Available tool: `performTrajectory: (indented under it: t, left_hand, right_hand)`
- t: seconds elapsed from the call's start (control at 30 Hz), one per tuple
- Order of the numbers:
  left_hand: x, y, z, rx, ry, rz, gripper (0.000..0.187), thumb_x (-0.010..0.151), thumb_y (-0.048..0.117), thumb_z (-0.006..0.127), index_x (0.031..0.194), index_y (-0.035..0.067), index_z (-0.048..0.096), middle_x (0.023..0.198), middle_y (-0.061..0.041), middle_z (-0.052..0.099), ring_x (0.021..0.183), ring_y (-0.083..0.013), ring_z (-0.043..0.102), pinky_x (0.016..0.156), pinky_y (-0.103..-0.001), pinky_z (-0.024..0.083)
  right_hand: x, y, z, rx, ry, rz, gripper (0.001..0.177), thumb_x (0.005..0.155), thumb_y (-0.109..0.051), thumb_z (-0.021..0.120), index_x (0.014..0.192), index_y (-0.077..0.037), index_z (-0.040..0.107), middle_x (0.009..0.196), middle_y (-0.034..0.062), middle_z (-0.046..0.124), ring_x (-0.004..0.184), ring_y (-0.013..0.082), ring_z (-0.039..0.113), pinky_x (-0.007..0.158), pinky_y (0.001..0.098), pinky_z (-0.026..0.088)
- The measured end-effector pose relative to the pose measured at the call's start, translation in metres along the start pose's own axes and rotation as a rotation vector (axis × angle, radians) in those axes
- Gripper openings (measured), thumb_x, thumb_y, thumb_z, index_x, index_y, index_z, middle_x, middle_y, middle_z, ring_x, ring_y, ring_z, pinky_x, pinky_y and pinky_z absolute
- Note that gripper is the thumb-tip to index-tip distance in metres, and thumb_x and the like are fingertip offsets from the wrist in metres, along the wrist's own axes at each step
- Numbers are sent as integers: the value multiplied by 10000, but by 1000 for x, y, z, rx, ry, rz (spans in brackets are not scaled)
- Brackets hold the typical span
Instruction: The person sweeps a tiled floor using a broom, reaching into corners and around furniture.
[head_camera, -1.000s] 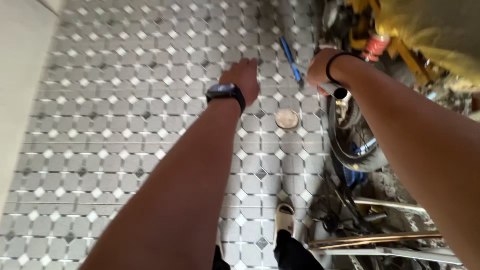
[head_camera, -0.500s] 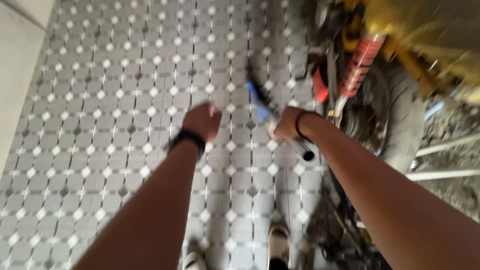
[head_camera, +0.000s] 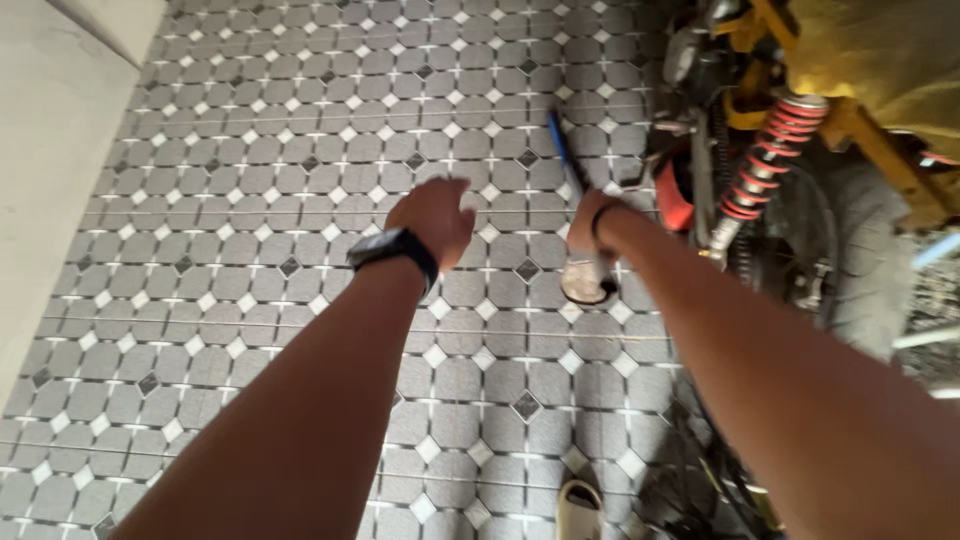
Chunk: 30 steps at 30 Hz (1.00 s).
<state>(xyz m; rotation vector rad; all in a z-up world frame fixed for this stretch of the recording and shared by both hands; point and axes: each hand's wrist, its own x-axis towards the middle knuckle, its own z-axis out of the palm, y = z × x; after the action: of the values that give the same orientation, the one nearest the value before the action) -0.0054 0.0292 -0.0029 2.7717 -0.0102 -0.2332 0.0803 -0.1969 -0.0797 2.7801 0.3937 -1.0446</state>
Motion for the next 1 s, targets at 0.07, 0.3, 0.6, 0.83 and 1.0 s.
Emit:
performTrajectory:
  t: [0.07,0.3,0.6,0.83,1.0]
  left_hand:
    - [-18,-24,7,8,-4,-21,459,960,292,595,1397,155,567,1425,-110,570,1284,-327,549,1064,-460,440]
    - [-74,-64,22,2,-154,-82,504,950,174,544,1454,207,536,1353,-117,635,1236,-319,600,1065,-455,470]
    - [-93,-87,-7,27,-49,-138,477,964,152,532,1440,195,525,1395,-97,596,1257,-311,581,1061,-471,456]
    - [-118,-115,6,20,-77,-214,478,972,199,540,1449,183,506,1457,-73,544,1310,-303,536,1086,-454,437]
    - [-142,-145,19,29,-56,-254,481,948,182,555,1428,171,522,1422,-78,567,1273,-308,561,1056,-465,457]
  right_hand:
    - [-19,-43,18,134,-28,13,225,854,-197,685,897,-12,805,734,125,763,629,200,720,619,359,583]
    - [-90,-115,34,635,-201,-150,222,823,-150,723,1002,-36,793,755,117,756,618,178,692,579,334,581]
    - [11,-50,-10,-454,9,-630,184,794,-208,741,857,-94,871,802,23,827,666,145,682,575,278,512]
    - [-39,-175,13,72,-104,-153,246,894,-178,702,1003,31,770,867,133,776,706,207,714,605,334,555]
    - [-99,-232,21,323,-310,-347,299,933,-178,669,999,95,772,856,178,762,671,227,713,575,351,553]
